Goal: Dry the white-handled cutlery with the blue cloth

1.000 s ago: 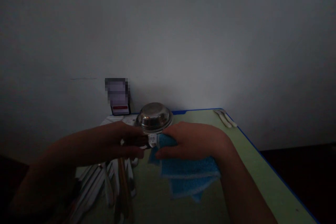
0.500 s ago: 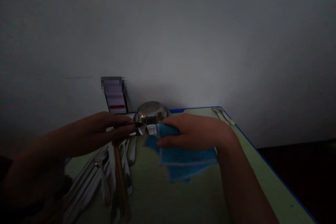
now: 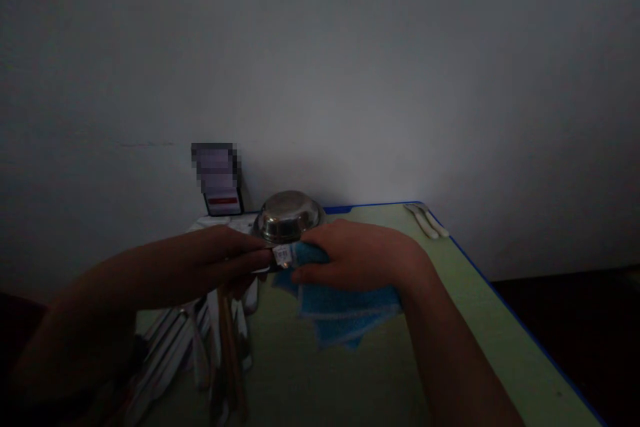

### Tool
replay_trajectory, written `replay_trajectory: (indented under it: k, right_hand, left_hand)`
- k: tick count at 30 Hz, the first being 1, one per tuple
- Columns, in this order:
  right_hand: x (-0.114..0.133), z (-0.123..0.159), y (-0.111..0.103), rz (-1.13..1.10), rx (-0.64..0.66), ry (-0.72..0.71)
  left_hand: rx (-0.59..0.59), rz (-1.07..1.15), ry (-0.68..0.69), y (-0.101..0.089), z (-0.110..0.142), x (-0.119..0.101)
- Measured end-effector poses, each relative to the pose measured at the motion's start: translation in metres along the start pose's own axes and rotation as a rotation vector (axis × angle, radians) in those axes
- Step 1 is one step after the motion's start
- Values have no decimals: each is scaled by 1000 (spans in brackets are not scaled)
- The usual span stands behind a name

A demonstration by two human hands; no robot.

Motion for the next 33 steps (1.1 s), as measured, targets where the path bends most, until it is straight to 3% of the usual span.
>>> replay_trajectory:
  k: [9,22,33]
  right_hand:
    - [-15,11,2,-104,-24,31]
    - [-3,-6,2,-26,-13,-66]
    - [-24,13,4,-165,-22,12]
  left_hand:
    - [-24,34,3,0,2,11]
    - [-55,-16,54,-5,5,-11]
    - [-89,2,6,-4,1,20]
Point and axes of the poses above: each hand's wrist, its own z-axis away from the middle knuckle, its own y-axis out of the palm, x = y × z, the point moved 5 cm from there along -z, towards the middle knuckle, and after that the axes turned 13 degrees about -y, right-handed, at the moved point
